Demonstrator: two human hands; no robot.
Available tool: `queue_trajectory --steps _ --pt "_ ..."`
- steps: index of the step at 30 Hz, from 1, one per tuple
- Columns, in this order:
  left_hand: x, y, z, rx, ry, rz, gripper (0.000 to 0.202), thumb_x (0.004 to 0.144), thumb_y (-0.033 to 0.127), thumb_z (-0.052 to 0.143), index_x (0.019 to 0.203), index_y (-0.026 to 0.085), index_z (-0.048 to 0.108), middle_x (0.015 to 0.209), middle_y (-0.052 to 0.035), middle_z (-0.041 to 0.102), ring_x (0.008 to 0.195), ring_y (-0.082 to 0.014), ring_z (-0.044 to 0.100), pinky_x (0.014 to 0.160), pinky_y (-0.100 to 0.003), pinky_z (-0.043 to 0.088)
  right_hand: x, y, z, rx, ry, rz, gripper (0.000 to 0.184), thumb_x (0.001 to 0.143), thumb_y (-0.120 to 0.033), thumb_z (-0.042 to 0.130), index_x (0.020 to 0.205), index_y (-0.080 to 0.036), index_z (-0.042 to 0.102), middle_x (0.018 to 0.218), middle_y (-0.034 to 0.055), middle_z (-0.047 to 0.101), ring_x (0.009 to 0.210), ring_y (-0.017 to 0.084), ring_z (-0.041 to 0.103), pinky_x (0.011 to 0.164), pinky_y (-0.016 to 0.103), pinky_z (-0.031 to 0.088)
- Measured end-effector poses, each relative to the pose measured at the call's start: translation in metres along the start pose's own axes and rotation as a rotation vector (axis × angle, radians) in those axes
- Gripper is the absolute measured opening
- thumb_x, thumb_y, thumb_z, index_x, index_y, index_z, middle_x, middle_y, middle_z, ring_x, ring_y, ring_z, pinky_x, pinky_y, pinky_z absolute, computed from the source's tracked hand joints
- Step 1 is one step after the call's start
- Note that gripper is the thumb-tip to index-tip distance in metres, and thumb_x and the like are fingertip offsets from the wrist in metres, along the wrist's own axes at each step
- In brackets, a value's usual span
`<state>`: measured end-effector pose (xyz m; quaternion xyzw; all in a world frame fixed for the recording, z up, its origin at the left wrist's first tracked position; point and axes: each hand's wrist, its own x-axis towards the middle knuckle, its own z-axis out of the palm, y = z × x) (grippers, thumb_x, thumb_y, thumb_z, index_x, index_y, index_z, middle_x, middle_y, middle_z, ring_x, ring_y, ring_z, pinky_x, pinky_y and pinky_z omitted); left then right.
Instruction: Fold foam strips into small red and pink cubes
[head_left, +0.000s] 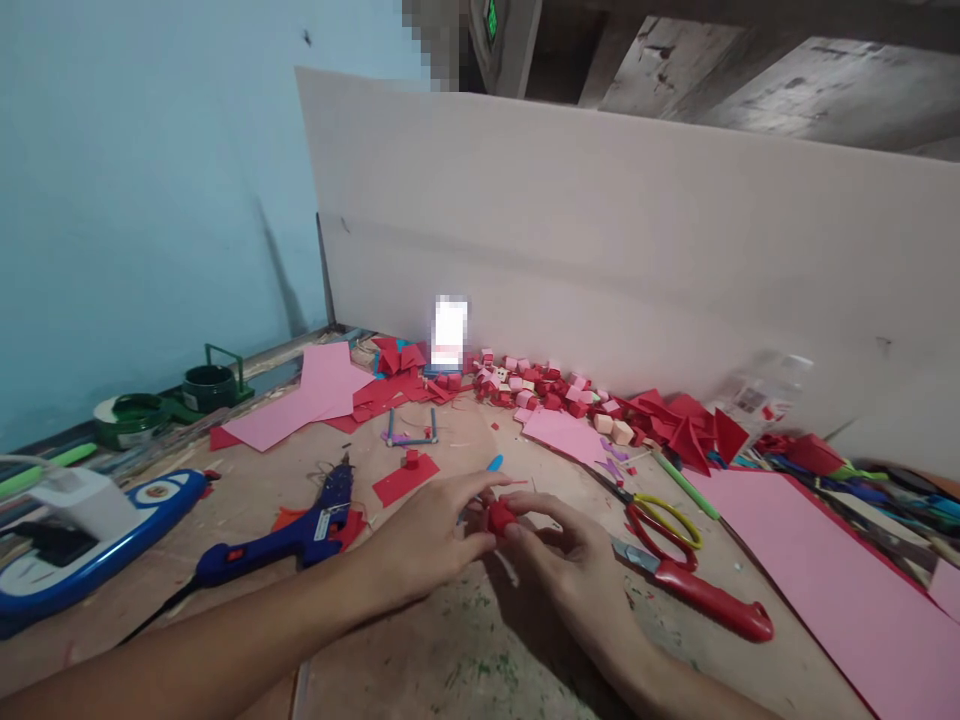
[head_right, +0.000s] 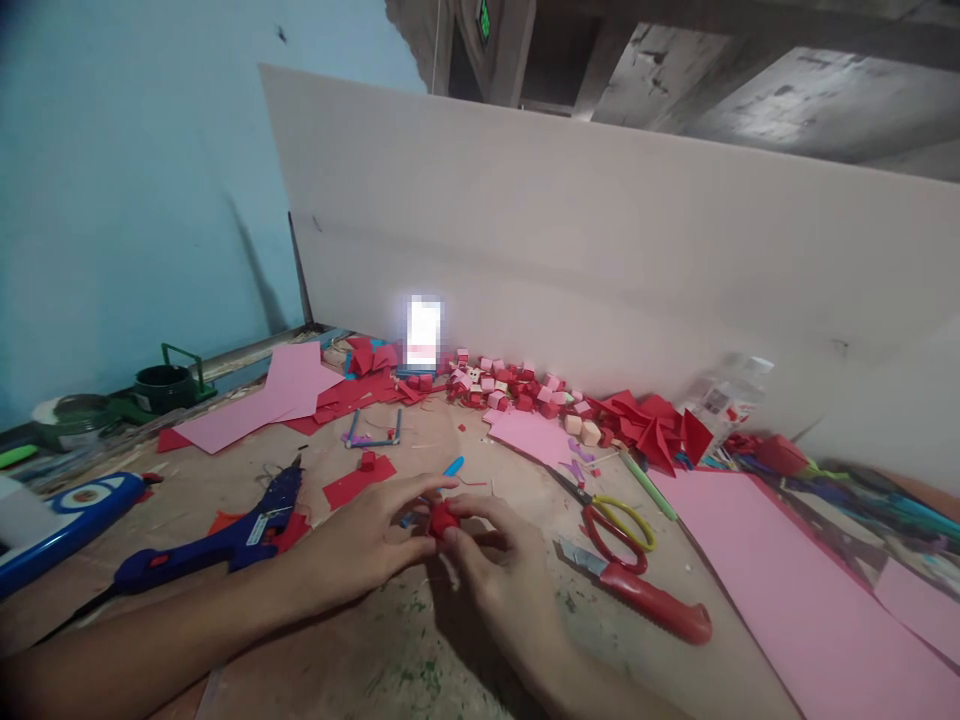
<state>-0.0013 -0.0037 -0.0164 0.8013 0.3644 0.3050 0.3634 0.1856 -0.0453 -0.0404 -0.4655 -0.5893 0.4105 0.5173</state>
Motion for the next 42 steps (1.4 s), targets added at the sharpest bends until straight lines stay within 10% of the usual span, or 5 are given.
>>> queue_trajectory --steps 11,42 --pt "-0.002 -0.004 0.001 -0.001 -0.057 0.074 0.059 0.085 0.014 0.076 0.141 0.028 0.064 0.141 -0.0048 0.068 0.129 -0.0251 0.063 0.111 -0.035 0.045 0.0 0.0 -0.004 -0.28 -0.075 -0.273 0.011 0.093 -0.025 0.068 0.094 -0.024 0.078 0.102 0.009 0.079 0.098 0.026 0.072 0.088 0.036 0.057" --pt "-0.001 -0.01 0.005 0.039 -0.07 0.123 0.072 0.077 0.001 0.062 0.146 0.022 0.059 0.143 -0.009 0.067 0.123 -0.0285 0.067 0.105 -0.039 0.052 -0.001 0.001 -0.008 -0.614 -0.147 -0.493 0.017 0.098 -0.018 0.059 0.104 -0.021 0.075 0.107 0.0116 0.075 0.097 0.025 0.071 0.083 0.036 0.059"
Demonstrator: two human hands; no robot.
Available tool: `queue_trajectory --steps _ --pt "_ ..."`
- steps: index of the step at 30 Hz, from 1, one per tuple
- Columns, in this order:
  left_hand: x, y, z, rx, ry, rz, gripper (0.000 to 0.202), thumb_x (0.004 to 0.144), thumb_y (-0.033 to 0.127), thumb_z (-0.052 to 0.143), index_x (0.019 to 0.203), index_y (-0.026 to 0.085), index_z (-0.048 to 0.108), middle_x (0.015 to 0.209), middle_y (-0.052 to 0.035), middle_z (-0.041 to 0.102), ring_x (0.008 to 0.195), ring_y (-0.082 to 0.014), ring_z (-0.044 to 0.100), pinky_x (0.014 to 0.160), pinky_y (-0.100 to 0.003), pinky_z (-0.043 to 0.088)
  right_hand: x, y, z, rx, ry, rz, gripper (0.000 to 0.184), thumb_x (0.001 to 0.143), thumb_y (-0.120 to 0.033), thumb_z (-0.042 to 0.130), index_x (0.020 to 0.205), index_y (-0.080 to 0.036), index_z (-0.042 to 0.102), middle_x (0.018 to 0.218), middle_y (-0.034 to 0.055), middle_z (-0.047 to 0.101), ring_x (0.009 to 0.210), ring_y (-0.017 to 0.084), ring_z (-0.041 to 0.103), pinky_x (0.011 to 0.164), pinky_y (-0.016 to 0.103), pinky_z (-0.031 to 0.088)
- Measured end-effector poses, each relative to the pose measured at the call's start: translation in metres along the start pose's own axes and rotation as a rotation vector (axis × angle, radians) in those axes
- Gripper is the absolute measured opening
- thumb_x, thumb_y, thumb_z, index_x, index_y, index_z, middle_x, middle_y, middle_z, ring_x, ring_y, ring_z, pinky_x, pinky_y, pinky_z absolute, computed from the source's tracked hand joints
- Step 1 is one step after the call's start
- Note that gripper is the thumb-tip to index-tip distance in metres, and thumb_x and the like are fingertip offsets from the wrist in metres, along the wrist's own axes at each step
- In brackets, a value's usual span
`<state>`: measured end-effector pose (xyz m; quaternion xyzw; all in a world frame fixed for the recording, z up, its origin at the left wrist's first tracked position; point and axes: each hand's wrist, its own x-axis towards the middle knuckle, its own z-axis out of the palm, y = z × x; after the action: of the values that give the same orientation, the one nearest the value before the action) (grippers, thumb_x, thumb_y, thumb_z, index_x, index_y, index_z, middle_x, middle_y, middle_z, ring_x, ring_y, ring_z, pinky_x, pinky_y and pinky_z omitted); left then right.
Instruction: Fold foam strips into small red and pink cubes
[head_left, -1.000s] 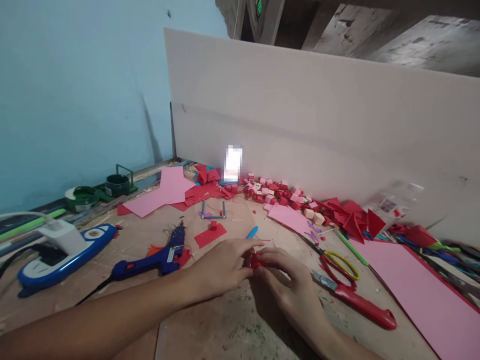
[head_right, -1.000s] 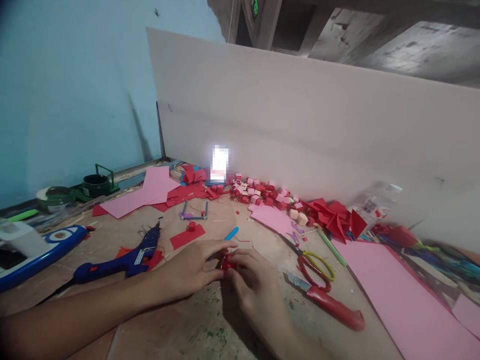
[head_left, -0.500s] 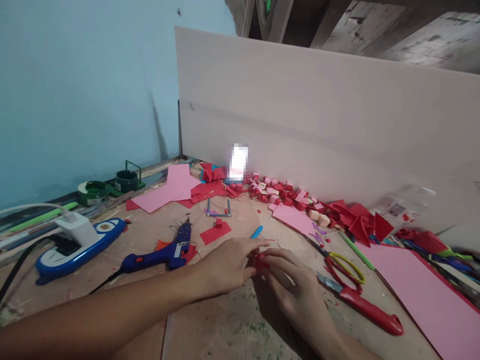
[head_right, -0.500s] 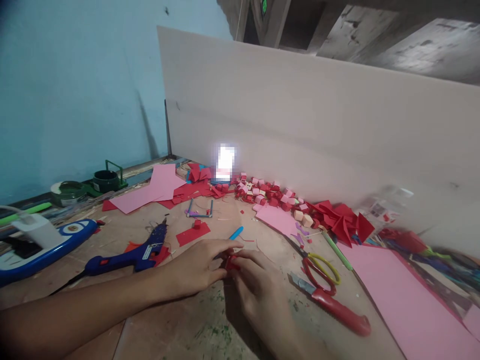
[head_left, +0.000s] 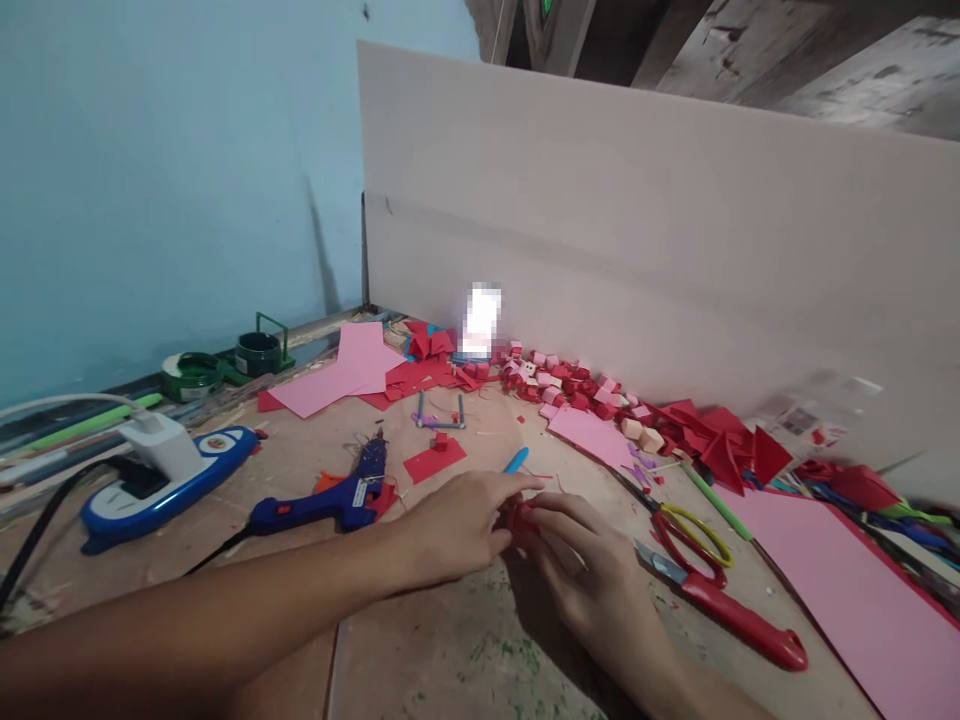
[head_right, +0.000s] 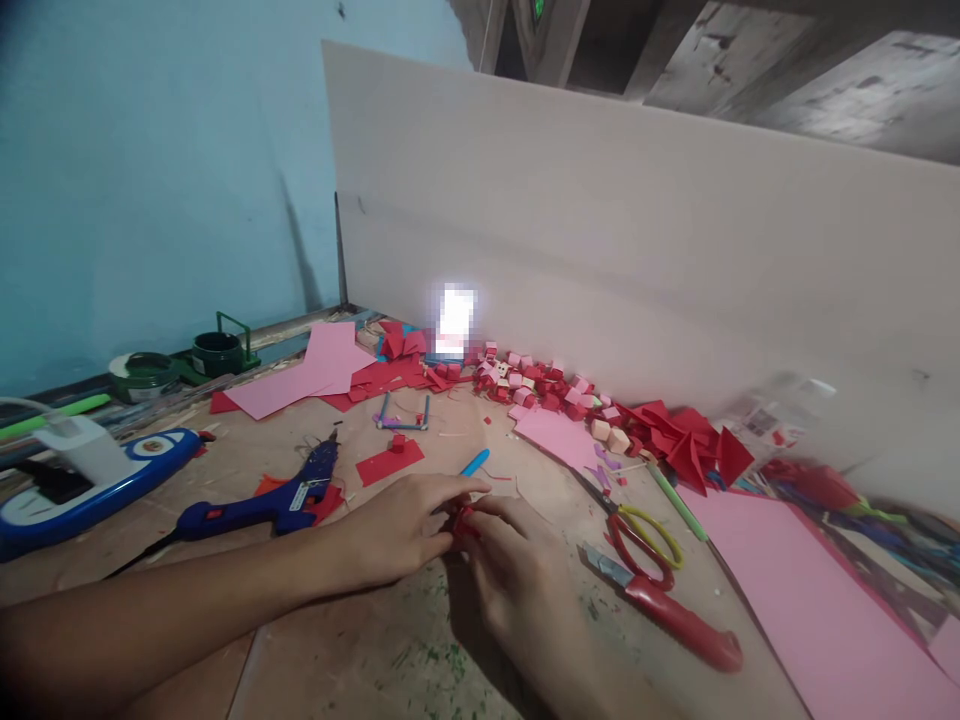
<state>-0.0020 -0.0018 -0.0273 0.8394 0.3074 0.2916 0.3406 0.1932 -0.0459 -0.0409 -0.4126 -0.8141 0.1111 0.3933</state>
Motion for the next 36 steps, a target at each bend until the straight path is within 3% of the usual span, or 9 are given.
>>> queue_trajectory --steps 9,23,27,30,33,36 --pt "0.0 -0.001 0.001 -0.011 -0.011 0.014 0.075 0.077 0.0 0.062 0.15 0.019 0.055 0.146 -0.0088 0.064 0.127 -0.0274 0.065 0.109 -0.039 0.05 0.004 -0.001 -0.003 -0.034 -0.053 -0.033 0.018 0.098 -0.016 0.057 0.101 -0.02 0.075 0.104 0.0111 0.075 0.094 0.024 0.072 0.081 0.034 0.059" --pt "0.0 -0.001 0.0 0.009 -0.024 0.014 0.071 0.081 0.004 0.065 0.149 0.021 0.056 0.146 -0.009 0.064 0.127 -0.0272 0.064 0.109 -0.038 0.049 0.0 0.001 0.0 0.024 0.036 -0.018 0.019 0.096 -0.016 0.06 0.105 -0.023 0.075 0.107 0.0086 0.076 0.098 0.023 0.073 0.085 0.033 0.06" --pt "0.0 0.001 0.0 -0.019 -0.023 -0.02 0.071 0.083 0.012 0.073 0.151 0.024 0.053 0.141 -0.009 0.068 0.122 -0.028 0.066 0.105 -0.038 0.05 0.003 0.004 -0.004 0.096 0.151 0.066 0.016 0.095 -0.022 0.063 0.104 -0.024 0.076 0.109 0.0092 0.078 0.1 0.024 0.075 0.085 0.034 0.062" --pt "-0.001 0.005 -0.002 -0.037 0.008 -0.104 0.082 0.084 0.024 0.079 0.157 0.022 0.043 0.131 -0.0108 0.073 0.116 -0.0284 0.069 0.101 -0.039 0.053 0.007 0.019 -0.01 0.063 0.224 0.087 0.014 0.091 -0.03 0.068 0.097 -0.025 0.079 0.106 0.0102 0.08 0.098 0.028 0.076 0.084 0.039 0.063" --pt "-0.002 0.009 -0.005 0.039 0.005 -0.095 0.085 0.081 0.025 0.082 0.157 0.022 0.043 0.131 -0.0119 0.072 0.118 -0.0292 0.067 0.101 -0.039 0.054 0.011 0.042 -0.01 0.057 0.332 0.227 0.022 0.088 -0.042 0.07 0.096 -0.024 0.081 0.115 0.0124 0.079 0.103 0.033 0.076 0.087 0.046 0.064" --pt "-0.004 0.012 -0.006 0.182 -0.02 -0.029 0.079 0.083 0.024 0.08 0.155 0.021 0.047 0.133 -0.0135 0.07 0.122 -0.0305 0.065 0.107 -0.043 0.05 0.013 0.057 -0.006 0.114 0.344 0.405 0.036 0.084 -0.05 0.069 0.103 -0.021 0.08 0.127 0.0158 0.075 0.101 0.036 0.077 0.084 0.05 0.065"
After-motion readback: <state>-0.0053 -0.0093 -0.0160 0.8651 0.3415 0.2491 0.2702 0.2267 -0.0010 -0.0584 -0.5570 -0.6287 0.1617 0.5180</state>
